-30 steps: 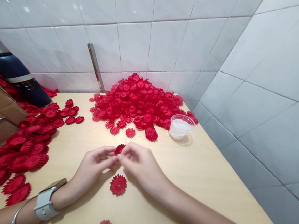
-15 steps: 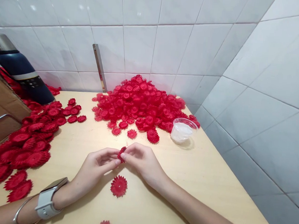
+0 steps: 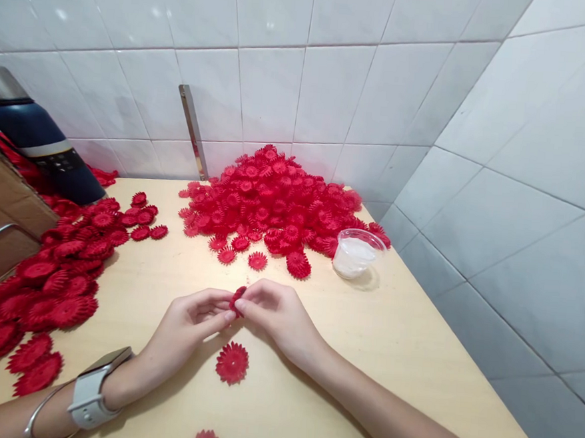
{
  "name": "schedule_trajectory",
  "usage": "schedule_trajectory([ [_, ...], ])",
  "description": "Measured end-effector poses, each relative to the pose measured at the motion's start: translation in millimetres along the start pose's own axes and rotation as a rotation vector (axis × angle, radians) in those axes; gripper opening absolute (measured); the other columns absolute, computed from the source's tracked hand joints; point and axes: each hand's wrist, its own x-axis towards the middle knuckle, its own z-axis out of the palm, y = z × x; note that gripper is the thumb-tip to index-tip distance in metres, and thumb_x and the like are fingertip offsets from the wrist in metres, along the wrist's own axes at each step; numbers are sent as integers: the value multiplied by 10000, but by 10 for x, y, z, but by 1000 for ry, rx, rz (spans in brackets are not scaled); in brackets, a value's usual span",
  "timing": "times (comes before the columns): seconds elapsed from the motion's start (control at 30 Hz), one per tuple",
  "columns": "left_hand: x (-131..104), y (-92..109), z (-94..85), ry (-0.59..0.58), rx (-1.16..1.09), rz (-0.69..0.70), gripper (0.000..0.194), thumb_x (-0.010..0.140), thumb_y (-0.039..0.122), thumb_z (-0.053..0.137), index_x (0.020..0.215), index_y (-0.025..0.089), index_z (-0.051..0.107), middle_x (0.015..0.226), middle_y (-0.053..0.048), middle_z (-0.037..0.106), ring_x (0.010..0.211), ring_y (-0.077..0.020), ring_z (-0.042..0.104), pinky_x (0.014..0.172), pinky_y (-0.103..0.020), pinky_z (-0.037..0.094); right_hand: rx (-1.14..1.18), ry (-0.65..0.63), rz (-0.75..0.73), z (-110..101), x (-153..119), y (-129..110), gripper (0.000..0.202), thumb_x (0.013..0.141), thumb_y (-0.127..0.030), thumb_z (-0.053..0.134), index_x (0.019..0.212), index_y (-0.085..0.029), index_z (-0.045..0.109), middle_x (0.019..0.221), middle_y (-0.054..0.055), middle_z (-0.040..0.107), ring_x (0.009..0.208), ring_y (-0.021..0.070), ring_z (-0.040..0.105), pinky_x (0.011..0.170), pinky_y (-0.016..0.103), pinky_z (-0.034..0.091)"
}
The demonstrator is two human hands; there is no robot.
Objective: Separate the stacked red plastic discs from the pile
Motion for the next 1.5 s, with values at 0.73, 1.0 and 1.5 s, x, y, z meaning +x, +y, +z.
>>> schedule_trajectory([
  [0.73, 1, -30, -10, -18, 29, 41, 146, 699, 186, 618, 834, 130, 635, 802, -55, 670, 744, -158, 606, 684, -256, 486, -83, -10, -39, -13, -6, 41, 101, 710, -236, 622, 704, -145, 579, 638, -20, 551, 580, 82, 481, 529, 208, 356],
  [1.0, -16, -6, 14, -27, 45, 22, 137, 672, 165, 641, 802, 126, 631, 762, -39, 663, 704, -143, 613, 662, -234, 489, -125, -5, -27, 19, -25, 66, 47, 681, -164, 578, 656, -135, 551, 587, -21, 531, 542, 91, 469, 514, 220, 356],
  [1.5, 29, -70, -16, 44, 33, -47, 140, 712, 193, 537, 608, 105, 569, 559, 7, 545, 533, -92, 497, 530, -212, 410, 25, -255, 81, -78, -61, -43, 118, 517, -18, 512, 561, -127, 522, 467, -70, 461, 430, 35, 341, 416, 166, 239],
])
